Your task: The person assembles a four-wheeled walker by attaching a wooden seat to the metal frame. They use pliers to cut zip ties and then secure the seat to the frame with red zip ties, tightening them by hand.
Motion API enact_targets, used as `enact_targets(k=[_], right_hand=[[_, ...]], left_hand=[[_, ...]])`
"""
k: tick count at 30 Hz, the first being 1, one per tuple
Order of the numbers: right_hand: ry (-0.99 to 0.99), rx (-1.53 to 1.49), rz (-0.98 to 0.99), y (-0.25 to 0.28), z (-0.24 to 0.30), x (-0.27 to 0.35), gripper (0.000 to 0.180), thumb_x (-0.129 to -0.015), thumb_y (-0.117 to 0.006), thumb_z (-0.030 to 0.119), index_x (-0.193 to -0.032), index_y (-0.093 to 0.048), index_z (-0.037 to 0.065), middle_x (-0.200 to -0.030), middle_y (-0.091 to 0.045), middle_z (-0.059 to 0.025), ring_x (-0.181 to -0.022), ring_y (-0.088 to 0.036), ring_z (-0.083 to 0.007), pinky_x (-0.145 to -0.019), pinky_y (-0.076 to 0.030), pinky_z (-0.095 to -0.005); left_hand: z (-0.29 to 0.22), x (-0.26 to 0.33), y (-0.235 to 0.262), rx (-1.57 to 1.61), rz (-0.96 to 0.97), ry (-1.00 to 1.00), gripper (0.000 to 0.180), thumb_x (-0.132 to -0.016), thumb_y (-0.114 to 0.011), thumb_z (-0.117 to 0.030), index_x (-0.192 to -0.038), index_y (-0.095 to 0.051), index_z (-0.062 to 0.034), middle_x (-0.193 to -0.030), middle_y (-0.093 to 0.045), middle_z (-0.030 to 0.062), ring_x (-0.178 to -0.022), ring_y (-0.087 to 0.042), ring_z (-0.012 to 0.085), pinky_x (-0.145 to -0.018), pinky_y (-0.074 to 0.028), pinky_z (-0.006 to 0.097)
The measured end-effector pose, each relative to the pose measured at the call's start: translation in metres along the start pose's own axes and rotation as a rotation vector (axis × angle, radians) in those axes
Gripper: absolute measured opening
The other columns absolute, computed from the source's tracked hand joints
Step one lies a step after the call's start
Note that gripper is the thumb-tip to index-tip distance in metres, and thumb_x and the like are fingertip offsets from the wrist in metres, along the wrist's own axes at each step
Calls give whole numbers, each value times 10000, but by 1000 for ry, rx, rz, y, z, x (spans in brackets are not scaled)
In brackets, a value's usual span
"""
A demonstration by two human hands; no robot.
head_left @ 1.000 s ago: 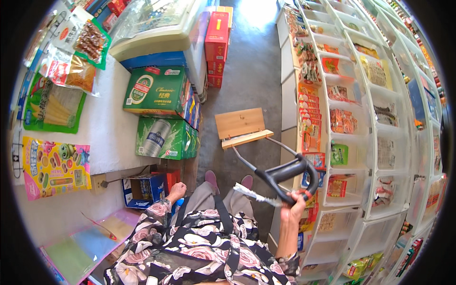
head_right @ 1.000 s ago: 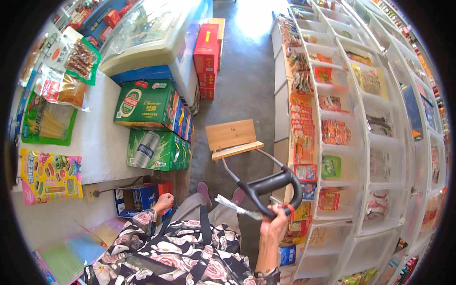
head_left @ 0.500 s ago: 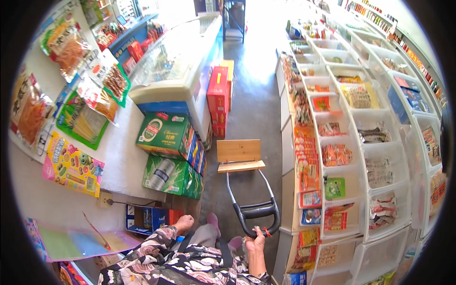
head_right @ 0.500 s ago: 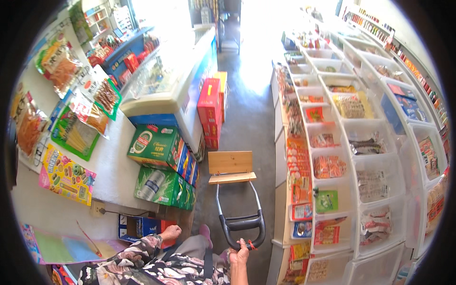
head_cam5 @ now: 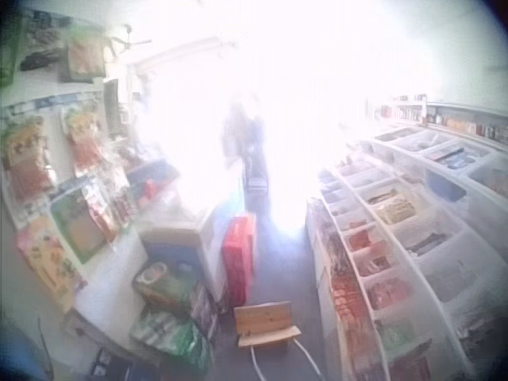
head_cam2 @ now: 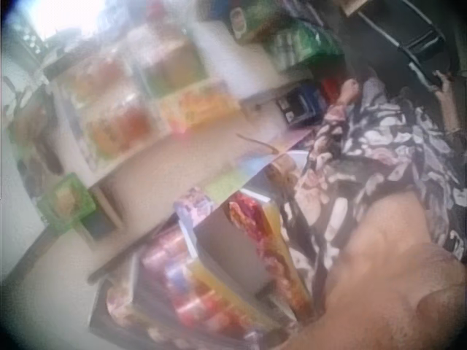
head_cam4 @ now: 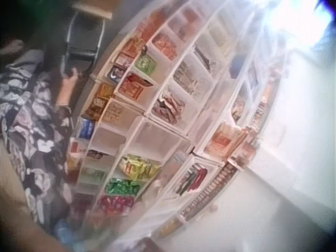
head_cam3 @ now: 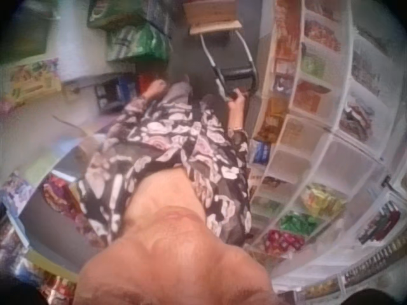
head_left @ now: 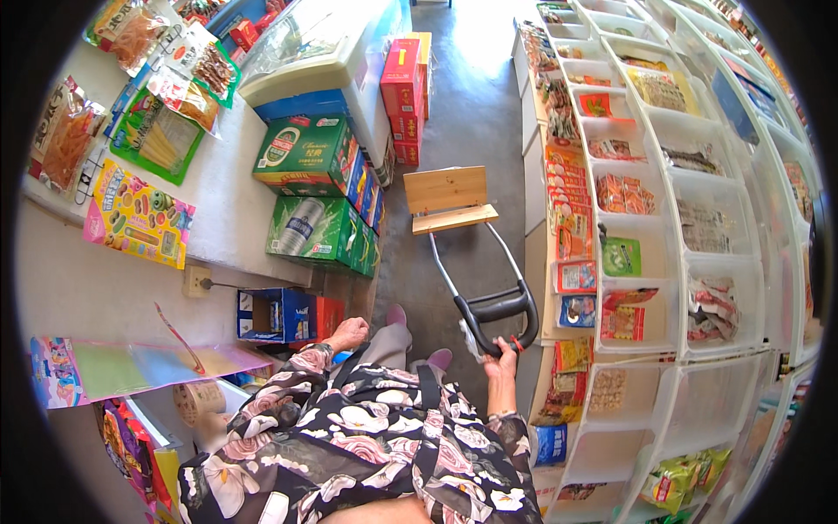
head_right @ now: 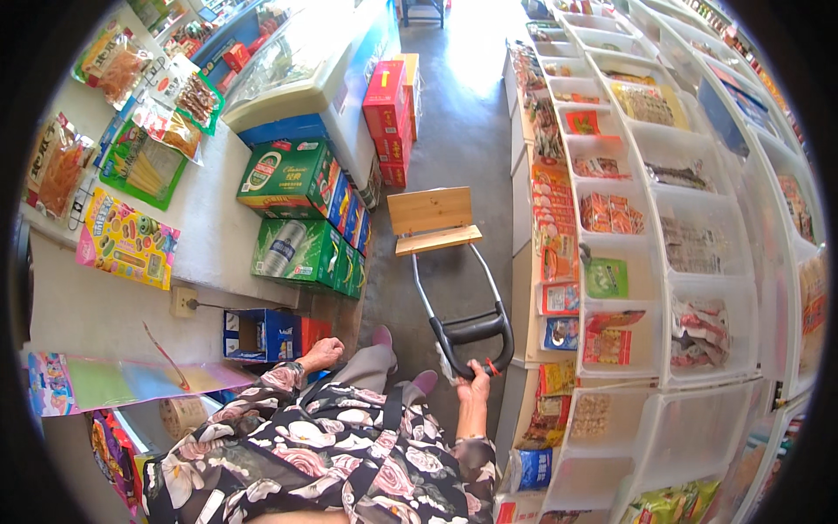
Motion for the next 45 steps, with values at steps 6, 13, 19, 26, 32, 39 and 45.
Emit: enact_targets(k=[6, 13, 19, 26, 32, 39, 45], right_hand=[[129, 110, -128, 107, 9, 101, 53, -748, -636, 35, -762, -585, 33, -705, -596, -64, -566, -568, -154, -414, -402, -260], [409, 61, -5, 65, 48, 213, 184, -769, -640, 56, -915, -532, 90, -771, -601, -41, -661, -611, -147, -444, -447, -243], [443, 86, -49, -31, 62, 219, 194, -769, -633, 33, -912, -518, 98, -787, -596, -55, -622, -610, -145, -379, -421, -219], [304, 83, 258, -158, 66, 186, 79, -790, -618, 56, -833, -552, 52, -725, -596, -64, -637, -580, -176, -471, -414, -264], [448, 186, 187, -267, 74, 156, 129, -803, -630, 97, -743, -520, 68, -663, -563, -54, -499, -504, -147, -384, -348, -256], [495, 307, 175, -305, 105, 128, 184, -705, -641, 23, -825, -511, 73, -638, -552, -26, -514, -545, -143, -408, -406, -230], [479, 398, 16, -267, 175, 122, 169, -728, -612, 63, -859, -507, 80, -653, -559, -34, -540, -569, -157, -410, -459, -255]], left_hand=[[52, 11, -17, -18, 35, 74, 261, -776, -514, -215, -878, -657, -22, -843, -665, 164, -852, -637, 288, -771, -488, 370], [48, 15, -35, -83, 37, 11, 261, -800, -485, -209, -885, -646, -23, -904, -642, 209, -923, -602, 348, -827, -459, 425], [37, 14, -49, -4, 81, 45, 258, -814, -500, -215, -919, -646, -30, -940, -641, 196, -951, -594, 338, -844, -453, 412], [52, 23, -31, 154, 16, 177, 247, -810, -499, -211, -927, -633, -40, -933, -643, 179, -941, -595, 326, -837, -453, 405], [98, 33, -30, 204, -19, 336, 258, -814, -493, -224, -892, -645, -31, -929, -636, 201, -937, -593, 339, -835, -449, 408], [132, 24, -30, 77, -126, 194, 242, -783, -484, -189, -696, -636, -21, -669, -636, 146, -686, -631, 293, -664, -473, 405], [121, -16, -5, 158, -5, 274, 252, -826, -490, -241, -897, -643, -54, -948, -641, 185, -962, -588, 341, -833, -452, 416]])
Point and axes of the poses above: each hand's wrist, its own x-axis away from the middle knuckle, its own y-axis out of the back of the hand, z = x × y, the point moved 2 cm from there along -x, towards the middle knuckle
